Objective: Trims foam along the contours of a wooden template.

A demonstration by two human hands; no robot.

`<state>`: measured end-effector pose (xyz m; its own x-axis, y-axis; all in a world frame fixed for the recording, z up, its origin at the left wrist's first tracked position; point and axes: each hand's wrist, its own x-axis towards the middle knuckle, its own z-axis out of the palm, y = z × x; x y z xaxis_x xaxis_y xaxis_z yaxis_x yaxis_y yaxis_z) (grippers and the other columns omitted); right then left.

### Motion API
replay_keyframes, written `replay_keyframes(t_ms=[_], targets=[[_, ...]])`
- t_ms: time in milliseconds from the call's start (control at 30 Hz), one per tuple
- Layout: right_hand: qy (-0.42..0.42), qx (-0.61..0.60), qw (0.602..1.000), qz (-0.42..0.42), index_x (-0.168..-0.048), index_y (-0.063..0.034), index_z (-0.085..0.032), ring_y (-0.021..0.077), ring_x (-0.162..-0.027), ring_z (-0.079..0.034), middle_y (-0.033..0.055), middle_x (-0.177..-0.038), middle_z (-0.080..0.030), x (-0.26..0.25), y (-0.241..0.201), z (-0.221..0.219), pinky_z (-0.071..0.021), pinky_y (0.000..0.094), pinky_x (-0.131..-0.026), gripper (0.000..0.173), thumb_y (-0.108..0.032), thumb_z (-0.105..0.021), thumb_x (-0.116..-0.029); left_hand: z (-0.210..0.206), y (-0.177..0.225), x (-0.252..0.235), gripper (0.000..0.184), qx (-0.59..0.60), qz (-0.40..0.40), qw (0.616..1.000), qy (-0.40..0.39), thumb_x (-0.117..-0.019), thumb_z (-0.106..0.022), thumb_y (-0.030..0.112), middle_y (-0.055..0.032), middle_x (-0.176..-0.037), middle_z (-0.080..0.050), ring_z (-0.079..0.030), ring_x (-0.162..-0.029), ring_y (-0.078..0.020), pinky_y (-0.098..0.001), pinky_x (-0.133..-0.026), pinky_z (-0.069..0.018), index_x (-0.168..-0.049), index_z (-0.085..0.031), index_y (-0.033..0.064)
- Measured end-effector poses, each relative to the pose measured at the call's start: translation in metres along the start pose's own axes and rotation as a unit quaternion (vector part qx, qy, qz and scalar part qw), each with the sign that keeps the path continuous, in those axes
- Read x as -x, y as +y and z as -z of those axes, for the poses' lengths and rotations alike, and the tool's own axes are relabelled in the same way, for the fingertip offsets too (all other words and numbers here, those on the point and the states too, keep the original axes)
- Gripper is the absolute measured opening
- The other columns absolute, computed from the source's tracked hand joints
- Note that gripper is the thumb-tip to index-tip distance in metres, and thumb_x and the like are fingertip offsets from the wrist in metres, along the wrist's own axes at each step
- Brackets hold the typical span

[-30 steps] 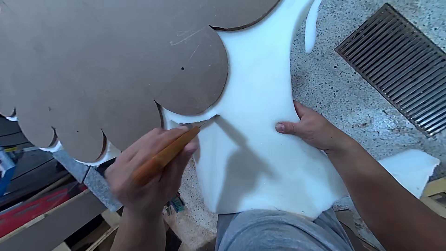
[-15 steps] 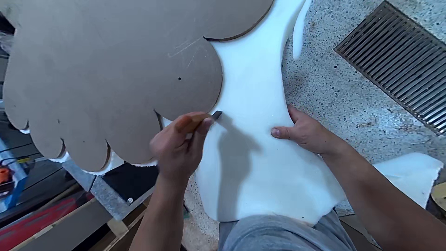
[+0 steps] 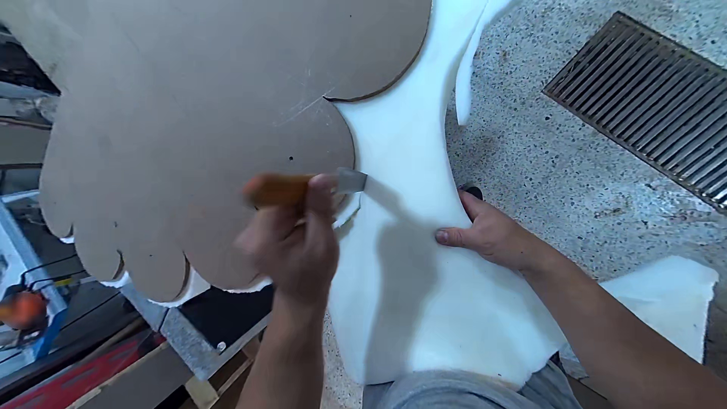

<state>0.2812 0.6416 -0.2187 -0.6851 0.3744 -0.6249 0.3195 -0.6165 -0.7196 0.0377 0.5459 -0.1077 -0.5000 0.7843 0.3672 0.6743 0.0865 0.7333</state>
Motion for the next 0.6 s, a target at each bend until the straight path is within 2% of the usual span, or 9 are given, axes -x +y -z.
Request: replay_keyframes(t_ms=[100,200,300,367,433,500,600], targets=[[0.001,0.000,1.000,-0.010,-0.141,-0.0212,-0.053,0.0250,-0.086,-0.075,0.0088,-0.107,-0.075,0.003,0.000,0.002,-0.0663,0.0420,-0.072,0.065,-0.018,-0.085,-0.0847,-0.036,-0.026,0.001,0.020,-0.088,0.042,0.994,-0.052,-0.1034,-0.065,0.027,0.0016,-0.076,-0.071,-0.070,-0.062,-0.0087,-0.0317,-0.057,-0.0631,-0.103,-0.068,0.0071],[0.005,0.009,1.000,-0.003,-0.141,-0.0235,-0.055,0.0235,-0.087,-0.075,0.0069,-0.107,-0.075,0.001,0.000,0.009,-0.0665,0.0415,-0.073,0.065,-0.022,-0.086,-0.0835,-0.013,0.004,-0.005,0.015,-0.036,0.062,0.997,-0.019,-0.1010,-0.069,0.020,0.0008,-0.081,-0.076,-0.073,-0.066,-0.0128,-0.0344,-0.060,-0.0658,-0.105,-0.069,0.0060],[0.001,0.021,1.000,-0.007,-0.138,-0.0233,-0.056,0.0212,-0.087,-0.075,0.0057,-0.106,-0.075,0.001,0.002,0.012,-0.0659,0.0404,-0.073,0.063,-0.025,-0.086,-0.0831,0.008,0.025,-0.016,0.015,-0.010,0.037,0.999,0.028,-0.1012,-0.066,0.016,0.0064,-0.082,-0.073,-0.069,-0.058,-0.0093,-0.0280,-0.049,-0.0619,-0.114,-0.062,0.0094],[-0.002,0.032,0.999,-0.005,-0.137,-0.0241,-0.056,0.0214,-0.087,-0.075,0.0052,-0.105,-0.075,-0.004,0.002,0.011,-0.0664,0.0411,-0.074,0.064,-0.026,-0.087,-0.0821,0.005,0.015,-0.026,0.020,-0.011,0.031,0.999,0.002,-0.1008,-0.063,0.016,0.0062,-0.077,-0.068,-0.064,-0.053,-0.0066,-0.0256,-0.044,-0.0575,-0.117,-0.063,0.0053],[0.001,0.039,0.999,-0.003,-0.137,-0.0247,-0.057,0.0210,-0.087,-0.075,0.0050,-0.105,-0.075,-0.006,0.003,0.012,-0.0663,0.0406,-0.074,0.064,-0.027,-0.088,-0.0810,-0.002,0.005,-0.034,0.015,-0.008,0.020,0.999,-0.031,-0.1017,-0.061,0.019,0.0059,-0.073,-0.067,-0.063,-0.052,-0.0057,-0.0241,-0.044,-0.0564,-0.107,-0.066,0.0062],[0.003,0.050,0.999,-0.005,-0.137,-0.0256,-0.057,0.0199,-0.087,-0.075,0.0037,-0.104,-0.075,-0.007,0.004,0.015,-0.0663,0.0397,-0.074,0.064,-0.029,-0.088,-0.0812,-0.012,-0.005,-0.037,0.014,-0.010,-0.018,0.998,-0.065,-0.1030,-0.059,0.018,0.0032,-0.076,-0.068,-0.064,-0.055,-0.0067,-0.0262,-0.047,-0.0584,-0.102,-0.065,0.0054],[0.001,0.057,0.998,-0.004,-0.137,-0.0260,-0.057,0.0200,-0.086,-0.075,0.0030,-0.103,-0.075,-0.009,0.005,0.014,-0.0665,0.0409,-0.073,0.064,-0.030,-0.088,-0.0808,-0.014,-0.017,-0.031,0.017,-0.041,-0.080,0.986,-0.137,-0.1035,-0.058,0.019,-0.0011,-0.079,-0.069,-0.065,-0.061,-0.0067,-0.0282,-0.054,-0.0582,-0.103,-0.066,0.0038]])
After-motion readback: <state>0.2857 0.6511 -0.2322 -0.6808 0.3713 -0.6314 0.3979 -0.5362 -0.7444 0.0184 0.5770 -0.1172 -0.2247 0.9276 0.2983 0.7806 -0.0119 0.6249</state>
